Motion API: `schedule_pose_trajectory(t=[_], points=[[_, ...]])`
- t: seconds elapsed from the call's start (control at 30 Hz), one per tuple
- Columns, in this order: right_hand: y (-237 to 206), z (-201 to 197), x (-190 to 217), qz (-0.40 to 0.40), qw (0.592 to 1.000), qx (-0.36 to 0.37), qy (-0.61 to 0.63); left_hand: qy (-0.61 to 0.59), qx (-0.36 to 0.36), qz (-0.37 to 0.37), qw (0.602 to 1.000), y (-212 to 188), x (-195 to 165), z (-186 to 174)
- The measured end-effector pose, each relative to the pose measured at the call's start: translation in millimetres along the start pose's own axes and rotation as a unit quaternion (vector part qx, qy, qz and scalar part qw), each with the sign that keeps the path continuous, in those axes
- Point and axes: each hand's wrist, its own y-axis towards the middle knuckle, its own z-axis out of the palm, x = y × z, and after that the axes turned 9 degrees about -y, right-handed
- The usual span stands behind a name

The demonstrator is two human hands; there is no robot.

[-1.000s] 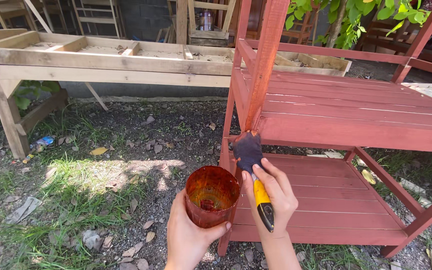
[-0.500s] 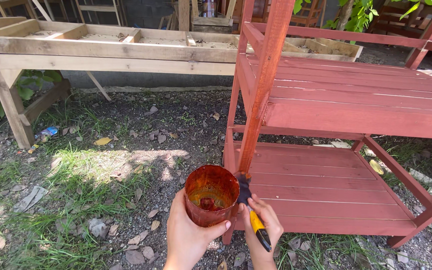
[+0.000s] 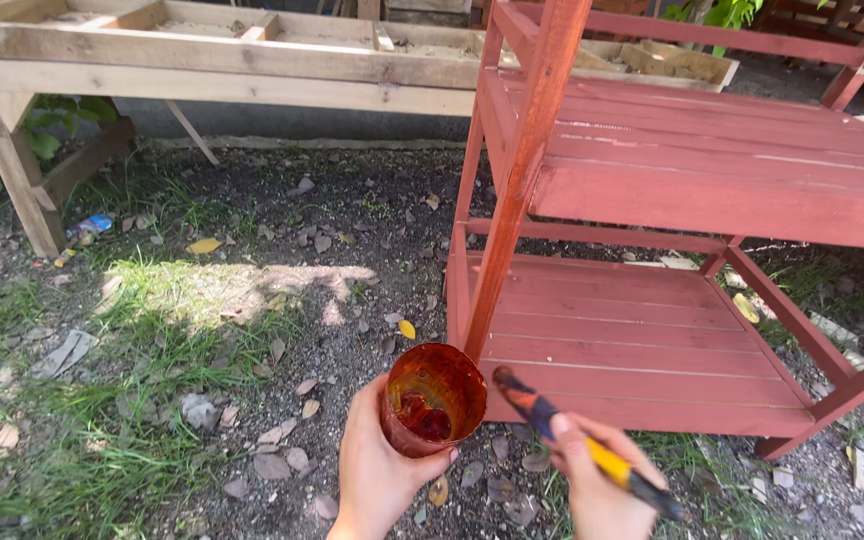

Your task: The person paints a wooden shelf with reddish-brown paint using a brush. They hold a small container of paint in one hand and apply the paint to the vertical supports and shelves of the unit.

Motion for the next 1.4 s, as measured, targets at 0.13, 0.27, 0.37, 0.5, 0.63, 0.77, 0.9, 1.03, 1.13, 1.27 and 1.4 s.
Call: schedule_pose_trajectory(t=[0.13,0.27,0.37,0.5,0.63,0.77,0.9,1.03,1.13,1.27,1.4], points=[[-21,-45,63,0.038,0.999,0.024,-0.018,0.009,0.005,0.04,0.999,-17,22,2],[-50,-42,83,-0.026,0.984,0.124,-0.124,0.021,0.0,0.096,0.995,-33,43,5],[-66,-28,81,-0.155,0.954,0.205,-0.155,0.026,0.0,0.113,0.993,-43,53,9],[-74,-14,77,-0.313,0.885,0.242,-0.245,0.021,-0.01,0.133,0.991,-59,60,14],[-80,-3,73,-0.255,0.869,0.269,-0.329,0.04,0.003,0.113,0.993,-71,65,13],[-85,5,66,-0.302,0.858,0.267,-0.32,0.044,-0.012,0.128,0.991,-76,70,16],[-86,14,64,-0.271,0.854,0.298,-0.329,0.036,-0.012,0.163,0.986,-74,73,18],[-83,19,68,-0.285,0.842,0.315,-0.332,0.047,-0.013,0.183,0.982,-69,73,22],[-78,13,68,-0.348,0.856,0.274,-0.268,0.054,-0.023,0.191,0.98,-64,72,19],[-65,-6,59,-0.304,0.909,0.219,-0.184,0.034,-0.037,0.168,0.984,-48,67,12],[-50,-13,44,-0.269,0.947,0.153,-0.086,0.037,-0.035,0.147,0.988,-27,46,12]])
